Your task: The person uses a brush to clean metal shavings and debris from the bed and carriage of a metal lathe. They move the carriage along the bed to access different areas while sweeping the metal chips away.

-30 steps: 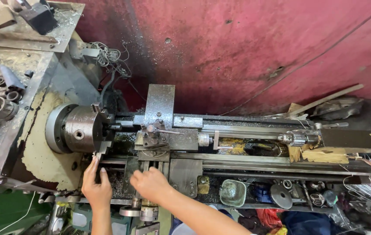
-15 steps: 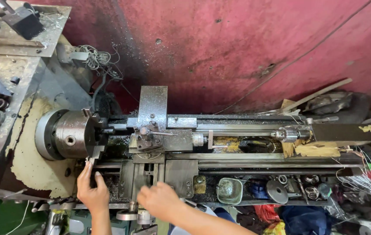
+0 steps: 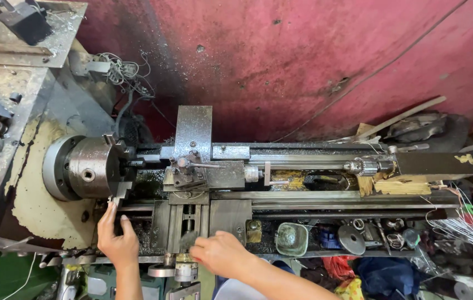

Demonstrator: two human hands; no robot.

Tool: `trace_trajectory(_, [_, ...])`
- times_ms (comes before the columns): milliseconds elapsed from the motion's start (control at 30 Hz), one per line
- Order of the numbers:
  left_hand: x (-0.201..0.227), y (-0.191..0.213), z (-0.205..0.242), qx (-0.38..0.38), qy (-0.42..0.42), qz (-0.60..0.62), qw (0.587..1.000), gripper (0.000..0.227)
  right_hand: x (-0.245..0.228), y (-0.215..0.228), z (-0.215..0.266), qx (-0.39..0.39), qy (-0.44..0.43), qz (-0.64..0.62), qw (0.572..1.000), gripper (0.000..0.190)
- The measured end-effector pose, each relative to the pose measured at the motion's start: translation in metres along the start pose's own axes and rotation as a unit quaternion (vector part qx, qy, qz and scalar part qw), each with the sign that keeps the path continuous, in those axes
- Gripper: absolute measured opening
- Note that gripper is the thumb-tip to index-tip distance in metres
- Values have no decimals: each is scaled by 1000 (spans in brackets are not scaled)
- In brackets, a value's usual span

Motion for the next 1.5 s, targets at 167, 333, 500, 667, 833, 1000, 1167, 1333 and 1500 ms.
trace_trajectory(167, [1, 2, 3, -1, -2, -2, 1000, 33, 6, 77, -55, 37, -37, -23, 998, 19])
trace_trajectory(333, [2, 1, 1, 2, -17, -15, 1000, 36, 2, 143, -136, 222, 30, 104, 969, 23])
trace_trajectory(500, [10, 0, 0, 9, 3, -13, 1000, 36, 12, 131, -209, 248, 72, 201, 945, 12])
trace_trajectory(667, [8, -1, 1, 16, 7, -1, 1000, 36, 9, 96, -222, 215, 90, 248, 940, 13])
trace_trajectory(833, [-13, 1, 14, 26, 34, -34, 998, 32, -19, 83, -214, 215, 121, 242, 938, 12])
trace_trajectory(1000, [-27, -6, 16, 10, 49, -50, 998, 28, -19, 107, -218, 32, 80, 17, 996, 15])
trace_trajectory(1167, [-1, -3, 7, 6, -4, -19, 1000, 38, 21, 133, -219, 113, 4, -12, 994, 25])
trace_trajectory(1333, [-4, -6, 10, 4, 3, -20, 1000, 39, 39, 147, -213, 251, -18, 68, 965, 18])
trace_trajectory(1500, [-6, -13, 16, 36, -32, -213, 976, 48, 22, 122, -204, 152, 22, 53, 987, 19])
Point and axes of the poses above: each hand's wrist, its own z-axis away from the middle knuckle, its own y-axis out of the back of the hand, x = y × z, the point moved 4 cm from there along -z, towards the middle knuckle, and after that the axes turned 9 degrees about y, right-handed, at the moved point
